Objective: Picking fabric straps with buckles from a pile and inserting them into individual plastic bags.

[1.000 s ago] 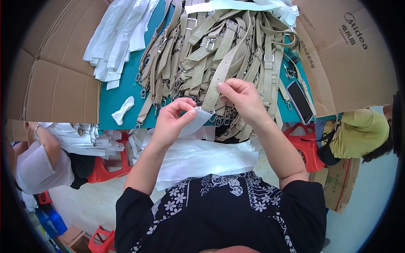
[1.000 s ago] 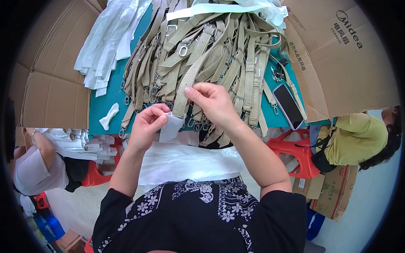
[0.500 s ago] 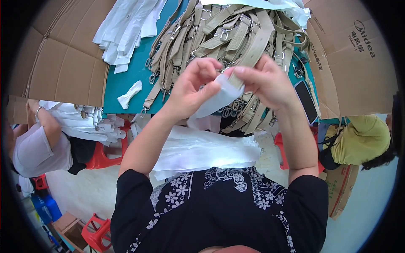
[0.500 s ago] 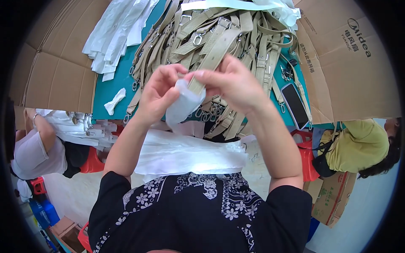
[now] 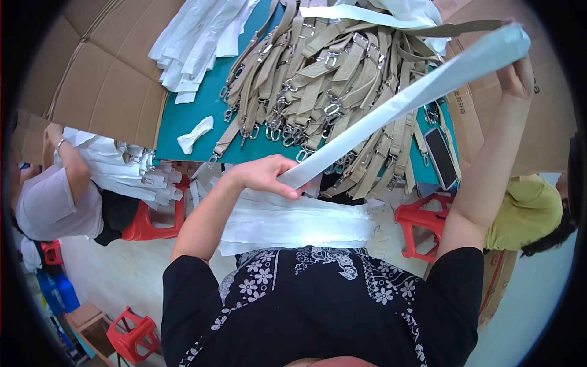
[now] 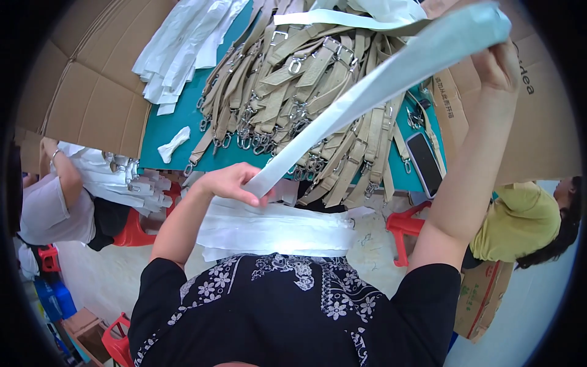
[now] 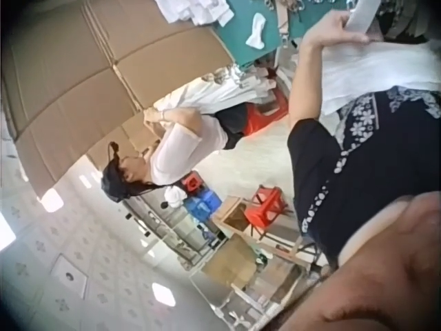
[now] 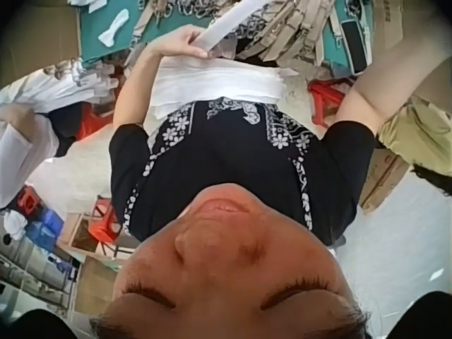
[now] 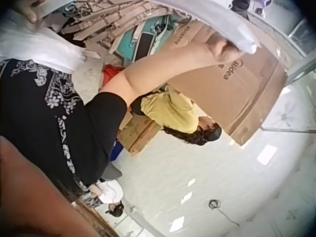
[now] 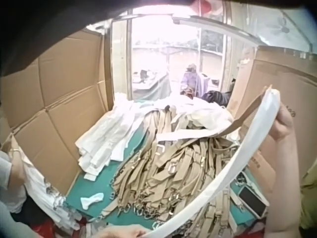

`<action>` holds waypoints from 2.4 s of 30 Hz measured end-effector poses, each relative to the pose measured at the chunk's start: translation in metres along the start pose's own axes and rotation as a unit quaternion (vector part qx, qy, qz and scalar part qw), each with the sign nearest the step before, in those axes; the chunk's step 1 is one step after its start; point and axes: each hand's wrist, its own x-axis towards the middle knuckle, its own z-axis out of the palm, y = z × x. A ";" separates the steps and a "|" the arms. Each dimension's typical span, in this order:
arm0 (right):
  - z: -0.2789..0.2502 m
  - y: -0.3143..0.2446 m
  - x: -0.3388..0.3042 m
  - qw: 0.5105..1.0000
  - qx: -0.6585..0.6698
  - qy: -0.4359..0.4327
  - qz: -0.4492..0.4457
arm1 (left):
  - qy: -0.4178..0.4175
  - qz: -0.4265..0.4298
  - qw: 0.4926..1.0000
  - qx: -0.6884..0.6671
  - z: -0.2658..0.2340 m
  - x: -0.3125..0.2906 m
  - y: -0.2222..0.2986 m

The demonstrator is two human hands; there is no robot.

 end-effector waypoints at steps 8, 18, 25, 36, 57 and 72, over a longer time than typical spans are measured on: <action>-0.067 0.030 -0.019 0.995 -0.006 0.080 -0.066 | 0.244 0.261 0.930 -0.084 -0.032 -0.170 0.033; -0.018 0.205 -0.058 0.896 -0.324 0.303 0.024 | 0.234 -0.678 0.563 0.411 0.003 -0.352 0.013; 0.009 0.302 -0.072 0.911 -0.231 0.306 0.154 | 0.423 -0.022 0.866 0.267 0.015 -0.081 0.056; 0.009 0.275 -0.072 0.883 -0.294 0.347 0.117 | 0.351 0.048 0.935 -0.029 -0.001 0.011 0.043; 0.043 0.331 -0.063 0.865 -0.393 0.298 0.095 | 0.452 0.080 0.887 0.046 0.015 -0.044 -0.034; 0.037 0.392 -0.090 0.709 -0.700 0.084 -0.028 | 0.400 0.162 0.900 0.063 -0.005 -0.055 -0.039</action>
